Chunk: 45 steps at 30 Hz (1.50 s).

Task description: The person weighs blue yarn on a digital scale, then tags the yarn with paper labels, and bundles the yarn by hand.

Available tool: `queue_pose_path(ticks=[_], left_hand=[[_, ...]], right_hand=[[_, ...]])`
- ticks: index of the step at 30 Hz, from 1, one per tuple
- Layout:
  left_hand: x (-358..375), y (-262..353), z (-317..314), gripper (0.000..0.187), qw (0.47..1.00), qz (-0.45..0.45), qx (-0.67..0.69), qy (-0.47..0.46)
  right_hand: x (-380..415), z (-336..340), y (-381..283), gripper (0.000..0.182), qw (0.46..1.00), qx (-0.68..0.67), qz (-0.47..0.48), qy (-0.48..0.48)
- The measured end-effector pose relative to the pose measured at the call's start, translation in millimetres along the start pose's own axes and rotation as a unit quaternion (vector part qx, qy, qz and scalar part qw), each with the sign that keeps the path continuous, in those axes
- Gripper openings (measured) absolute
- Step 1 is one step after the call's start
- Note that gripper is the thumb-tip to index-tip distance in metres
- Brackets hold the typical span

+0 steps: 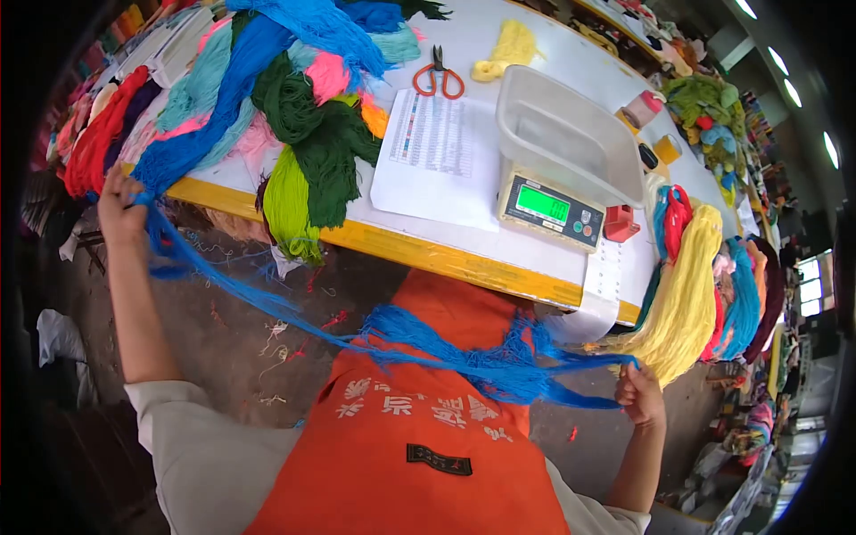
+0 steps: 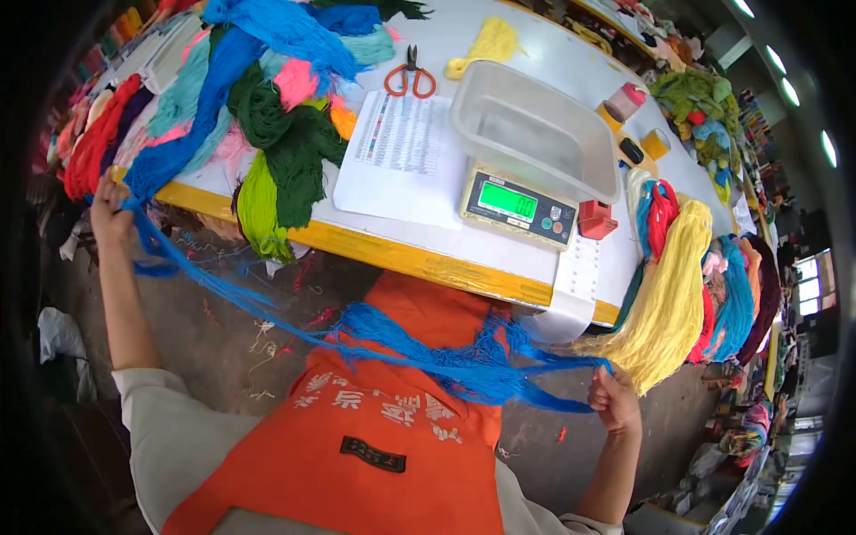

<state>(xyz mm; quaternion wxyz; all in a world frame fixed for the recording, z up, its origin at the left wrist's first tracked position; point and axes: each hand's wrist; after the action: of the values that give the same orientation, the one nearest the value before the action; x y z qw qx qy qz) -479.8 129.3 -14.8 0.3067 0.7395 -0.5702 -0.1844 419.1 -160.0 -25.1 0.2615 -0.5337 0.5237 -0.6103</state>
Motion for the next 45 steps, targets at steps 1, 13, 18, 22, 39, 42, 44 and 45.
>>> queue_pose_path(ticks=[1,13,18,22,39,42,44,45], left_hand=[[13.7,-34.7,-33.7,0.011,1.0,0.004,0.003,0.001],[74.7,-330.0,-158.6,0.019,0.855,-0.187,-0.482,-0.048],[76.1,-330.1,-159.7,0.014,0.812,-0.203,-0.543,-0.07],[76.6,-326.9,-163.1,0.015,0.819,-0.18,-0.541,-0.065],[79.8,-326.1,-163.8,0.013,0.854,-0.149,-0.493,-0.073],[81.7,-325.5,-165.7,0.013,0.829,-0.172,-0.528,-0.063],[81.6,-326.4,-164.7,0.013,0.834,-0.173,-0.52,-0.065],[81.6,-326.6,-164.4,0.013,0.834,-0.172,-0.52,-0.065]], right_hand=[[4.8,-21.6,-21.5,0.02,0.993,0.002,0.024,-0.113],[-3.8,-169.5,-418.3,0.03,0.779,-0.076,0.53,-0.328],[-34.2,-256.3,-510.3,0.037,0.716,-0.04,0.68,-0.152],[-52.5,-303.8,-476.9,0.031,0.661,-0.011,0.75,0.028],[-128.4,-212.5,-96.9,0.037,0.43,0.674,0.6,-0.041],[-115.2,-207.4,-90.1,0.046,0.448,0.655,0.609,-0.003],[-113.3,-200.5,-87.0,0.048,0.462,0.653,0.6,0.004],[-111.7,-199.9,-87.0,0.047,0.464,0.649,0.602,0.01]])
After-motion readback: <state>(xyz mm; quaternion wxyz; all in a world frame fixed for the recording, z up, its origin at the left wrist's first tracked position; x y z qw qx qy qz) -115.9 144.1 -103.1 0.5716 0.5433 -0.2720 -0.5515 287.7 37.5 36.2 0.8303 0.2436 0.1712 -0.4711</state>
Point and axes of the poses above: each hand's wrist, its own x-axis away from the middle knuckle, its own z-axis out of the back of the hand, y = z × x, and after that the axes turned 13 degrees about z, right-handed
